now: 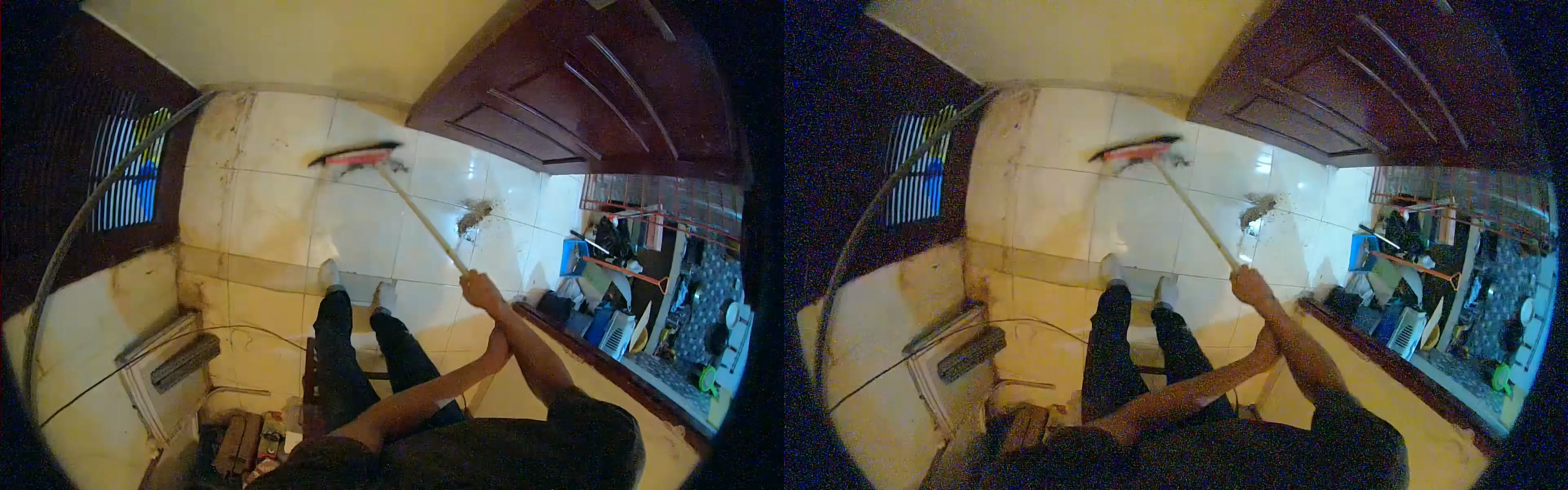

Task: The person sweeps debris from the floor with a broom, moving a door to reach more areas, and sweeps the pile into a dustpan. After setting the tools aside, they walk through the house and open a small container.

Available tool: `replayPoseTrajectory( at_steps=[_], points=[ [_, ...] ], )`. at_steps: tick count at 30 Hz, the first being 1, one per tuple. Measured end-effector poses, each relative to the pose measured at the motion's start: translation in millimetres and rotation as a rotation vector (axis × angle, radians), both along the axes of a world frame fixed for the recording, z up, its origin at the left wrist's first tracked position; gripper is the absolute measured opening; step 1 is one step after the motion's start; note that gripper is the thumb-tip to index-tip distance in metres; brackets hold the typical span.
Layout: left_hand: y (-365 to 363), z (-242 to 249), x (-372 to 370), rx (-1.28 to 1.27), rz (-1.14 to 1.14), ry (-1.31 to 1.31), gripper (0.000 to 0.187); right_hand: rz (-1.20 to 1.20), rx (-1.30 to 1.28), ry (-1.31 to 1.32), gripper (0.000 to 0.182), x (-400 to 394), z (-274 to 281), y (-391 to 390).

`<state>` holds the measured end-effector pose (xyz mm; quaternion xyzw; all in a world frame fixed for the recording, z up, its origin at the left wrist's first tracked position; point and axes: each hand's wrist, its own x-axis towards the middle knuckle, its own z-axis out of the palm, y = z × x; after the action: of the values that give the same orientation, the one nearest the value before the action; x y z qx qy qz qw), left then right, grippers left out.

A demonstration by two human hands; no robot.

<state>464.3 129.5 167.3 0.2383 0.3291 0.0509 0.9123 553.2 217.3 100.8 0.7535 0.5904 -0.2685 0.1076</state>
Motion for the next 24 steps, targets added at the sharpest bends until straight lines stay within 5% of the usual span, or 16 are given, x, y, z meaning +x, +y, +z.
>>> replayPoseTrajectory(
  at_steps=[1, 2, 5, 7, 9, 11, 13, 15, 16, 17, 18, 19, 21, 23, 24],
  points=[
    [9.0, -5.8, -0.3, 0.324, -0.070, 0.018, 0.026, 0.214, 0.008, -0.051, 0.021, 4.9, -8.6, 9.1],
    [22.7, -17.4, 6.6, 0.656, -0.134, 0.031, 0.026, 0.021, 0.100, 0.086, 0.022, 2.0, 4.0, 38.4],
    [78.0, -63.5, 18.3, 0.477, 0.200, 0.120, 0.018, 0.055, 0.138, 0.055, 0.020, -12.6, 7.4, 138.7],
    [175.8, -40.0, 8.4, 0.177, 0.343, 0.059, 0.023, 0.209, 0.153, 0.077, 0.018, -25.4, -15.2, 214.6],
    [224.1, -128.4, 8.9, 0.626, 0.203, 0.282, 0.022, 0.292, 0.149, 0.094, 0.020, -53.2, -39.7, 295.6],
    [293.2, -161.4, -14.4, -0.077, 0.788, -0.217, 0.020, 0.217, 0.035, 0.134, 0.023, -93.9, -56.0, 378.3],
    [389.3, -130.2, -72.1, -0.166, 0.786, -0.205, 0.019, -0.027, 0.033, 0.161, 0.026, -139.9, -86.9, 446.6],
    [465.5, -119.7, -118.8, 0.940, 0.406, 0.207, 0.020, 0.072, 0.044, 0.145, 0.026, -182.3, -135.6, 516.0],
    [496.1, -132.3, -130.5, 0.941, 0.407, 0.217, 0.020, 0.159, 0.050, 0.122, 0.027, -197.6, -154.5, 541.1],
    [533.5, -158.3, -151.1, 0.612, 0.448, -0.023, 0.019, 0.165, 0.036, 0.137, 0.027, -219.3, -154.7, 571.5],
    [553.1, -176.1, -156.5, 0.285, 0.485, -0.268, 0.018, 0.031, -0.007, 0.181, 0.027, -221.6, -127.4, 592.0],
    [559.8, -192.9, -151.2, 0.279, 0.492, -0.264, 0.018, -0.104, -0.052, 0.221, 0.026, -220.5, -114.1, 606.9],
    [549.6, -212.4, -116.6, -0.513, 0.681, -0.624, 0.017, 0.139, -0.016, 0.092, 0.027, -197.8, -176.3, 597.0],
    [521.2, -209.5, -101.0, -0.554, 0.634, -0.426, 0.018, 0.353, -0.083, 0.052, 0.029, -169.2, -196.9, 572.9],
    [506.5, -191.6, -103.4, 0.029, 0.317, -0.096, 0.020, 0.455, -0.089, 0.022, 0.030, -158.4, -206.3, 548.0]
  ],
)
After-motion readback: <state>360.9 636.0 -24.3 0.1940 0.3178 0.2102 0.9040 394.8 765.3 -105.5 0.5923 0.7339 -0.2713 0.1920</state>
